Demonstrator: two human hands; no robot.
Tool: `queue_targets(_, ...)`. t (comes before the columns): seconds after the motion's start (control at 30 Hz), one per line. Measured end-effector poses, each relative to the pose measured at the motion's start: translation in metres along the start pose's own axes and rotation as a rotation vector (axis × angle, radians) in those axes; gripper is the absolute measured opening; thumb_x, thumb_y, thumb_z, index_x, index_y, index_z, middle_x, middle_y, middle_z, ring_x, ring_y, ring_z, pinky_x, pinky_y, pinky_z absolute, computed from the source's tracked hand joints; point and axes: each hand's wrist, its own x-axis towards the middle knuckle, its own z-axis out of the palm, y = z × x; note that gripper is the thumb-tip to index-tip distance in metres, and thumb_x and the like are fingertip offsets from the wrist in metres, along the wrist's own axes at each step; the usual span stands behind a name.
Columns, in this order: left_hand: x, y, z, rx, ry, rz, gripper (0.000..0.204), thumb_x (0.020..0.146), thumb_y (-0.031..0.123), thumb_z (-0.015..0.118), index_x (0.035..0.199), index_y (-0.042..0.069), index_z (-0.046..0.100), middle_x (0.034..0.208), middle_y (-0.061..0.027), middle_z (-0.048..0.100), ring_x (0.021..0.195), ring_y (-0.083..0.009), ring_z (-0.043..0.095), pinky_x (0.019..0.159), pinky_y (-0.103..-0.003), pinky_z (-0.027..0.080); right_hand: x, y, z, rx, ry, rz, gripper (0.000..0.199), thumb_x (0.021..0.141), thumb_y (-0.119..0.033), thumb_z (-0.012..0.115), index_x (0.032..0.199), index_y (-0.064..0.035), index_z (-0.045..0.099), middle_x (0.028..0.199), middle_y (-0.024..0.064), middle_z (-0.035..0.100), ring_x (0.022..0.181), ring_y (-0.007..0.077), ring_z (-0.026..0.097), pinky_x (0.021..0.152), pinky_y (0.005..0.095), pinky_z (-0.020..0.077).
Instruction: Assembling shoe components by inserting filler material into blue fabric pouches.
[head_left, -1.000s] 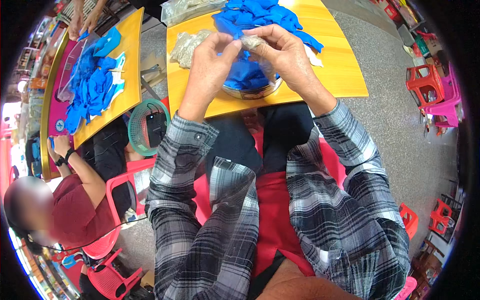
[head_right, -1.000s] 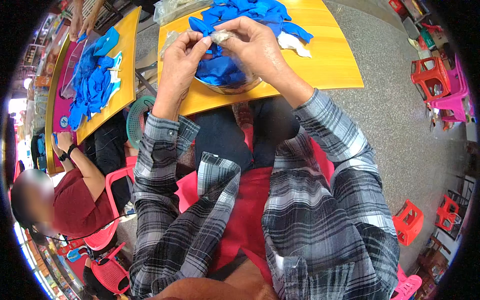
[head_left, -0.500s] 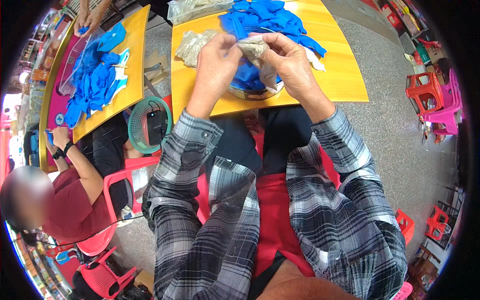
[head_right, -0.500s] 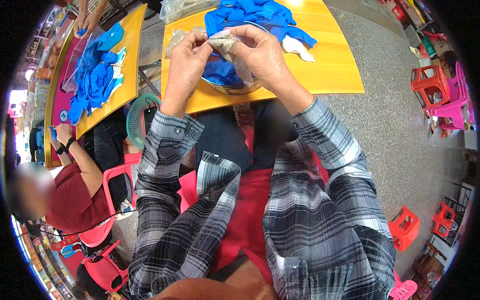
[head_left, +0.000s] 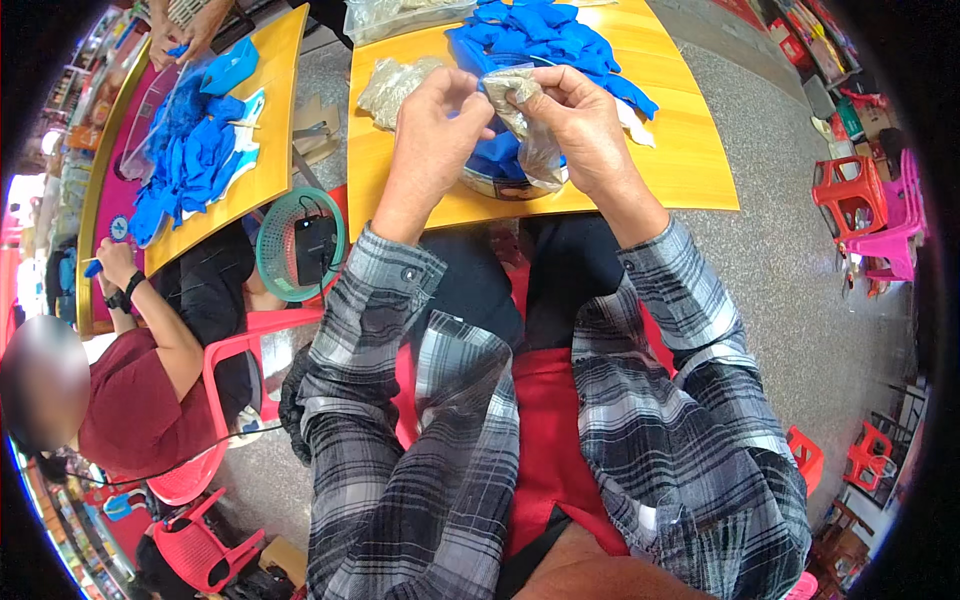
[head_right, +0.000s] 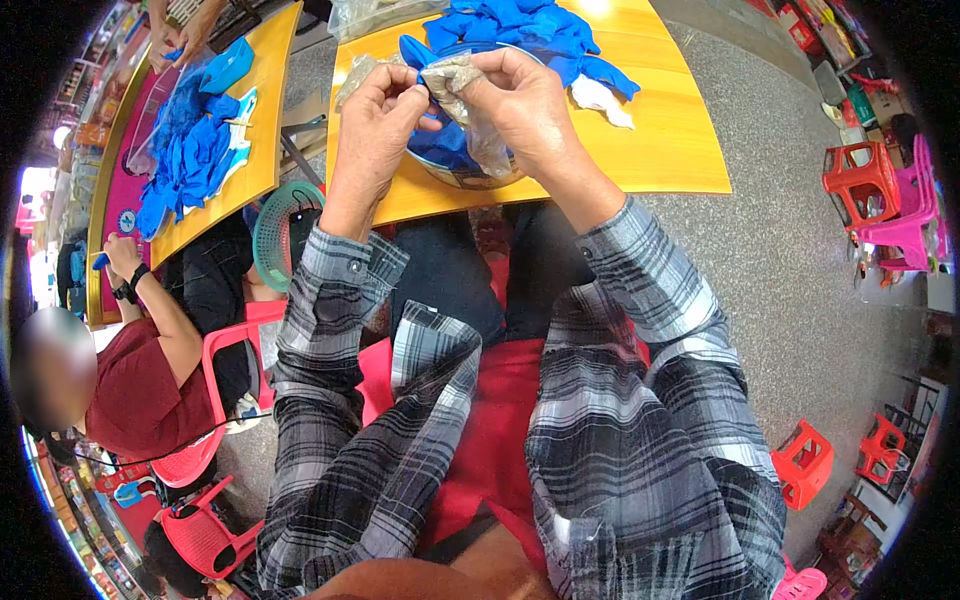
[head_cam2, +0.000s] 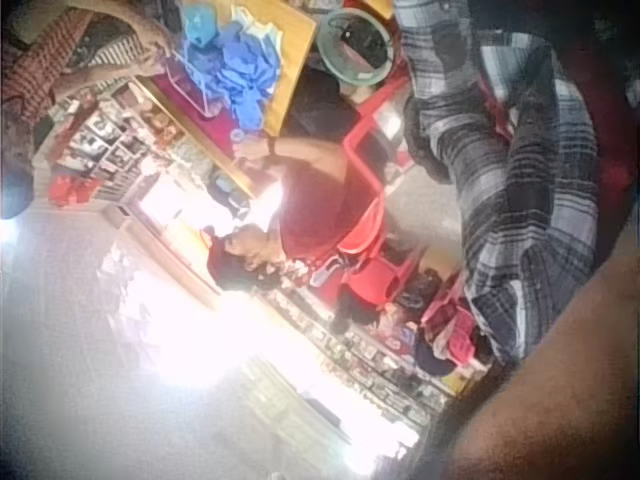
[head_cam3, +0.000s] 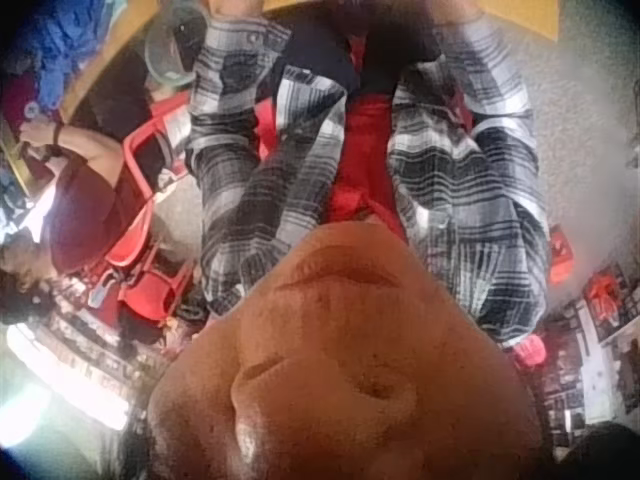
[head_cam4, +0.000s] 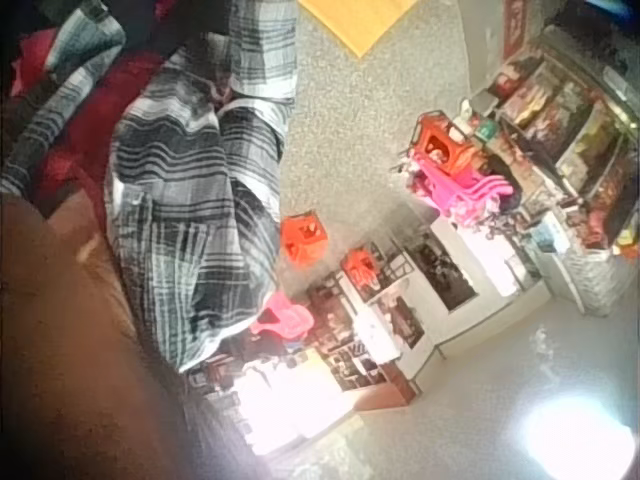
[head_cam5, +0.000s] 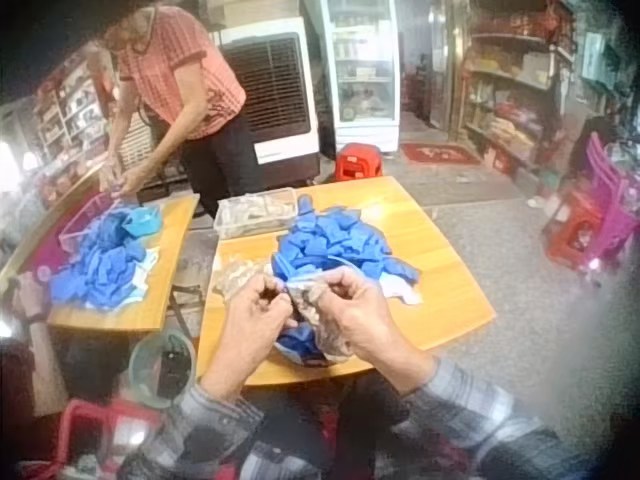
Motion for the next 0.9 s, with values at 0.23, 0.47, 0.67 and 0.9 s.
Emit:
queue_targets(0.23,0.004,-0.016,0.009,0.003,0.139,0.127,0.014,0.085,0.007,0.057,0.096,-0.001,0.054,0.086,-0.0053,0.058,0.078,-0.012,0.057,0.071,-0.026,0.048,0.0,0.012,0.012,-0.111,0.134,-0.15,0.013,0.085,-0.005,0.065,0.095,0.002,0.062,0.087,0.0067,0.067,0.078,0.0092,0.062,0.067,0.0229,0.0507)
queue_targets(0.47,0.001,-0.01,0.002,-0.406,0.004,-0.026,0.009,0.089,0.01,0.062,0.095,0.006,0.055,0.092,-0.0006,0.058,0.085,-0.009,0.056,0.079,-0.024,0.046,-0.001,0.013,0.008,-0.121,0.128,-0.215,0.013,0.082,-0.004,0.065,0.094,0.0011,0.062,0.086,0.0064,0.066,0.078,0.0101,0.061,0.069,0.0247,0.0505)
queue_targets(0.67,0.005,-0.013,0.004,-0.234,0.012,0.033,0.009,0.086,0.004,0.064,0.092,0.005,0.057,0.092,-0.0004,0.06,0.079,-0.0085,0.057,0.075,-0.023,0.049,0.001,0.012,0.008,-0.302,0.09,-0.461,0.013,0.081,0.0,0.066,0.093,-0.0006,0.062,0.091,0.006,0.067,0.085,0.0121,0.063,0.071,0.0259,0.052)
queue_targets(0.9,-0.002,-0.001,0.023,0.242,0.323,0.418,0.01,0.078,0.0,0.062,0.083,-0.001,0.054,0.088,-0.0129,0.054,0.077,-0.0246,0.058,0.066,-0.033,0.05,0.005,0.007,0.011,-0.587,0.196,-0.788,0.02,0.074,0.006,0.069,0.091,-0.0016,0.062,0.091,0.0113,0.067,0.082,0.0247,0.065,0.072,0.0316,0.0525)
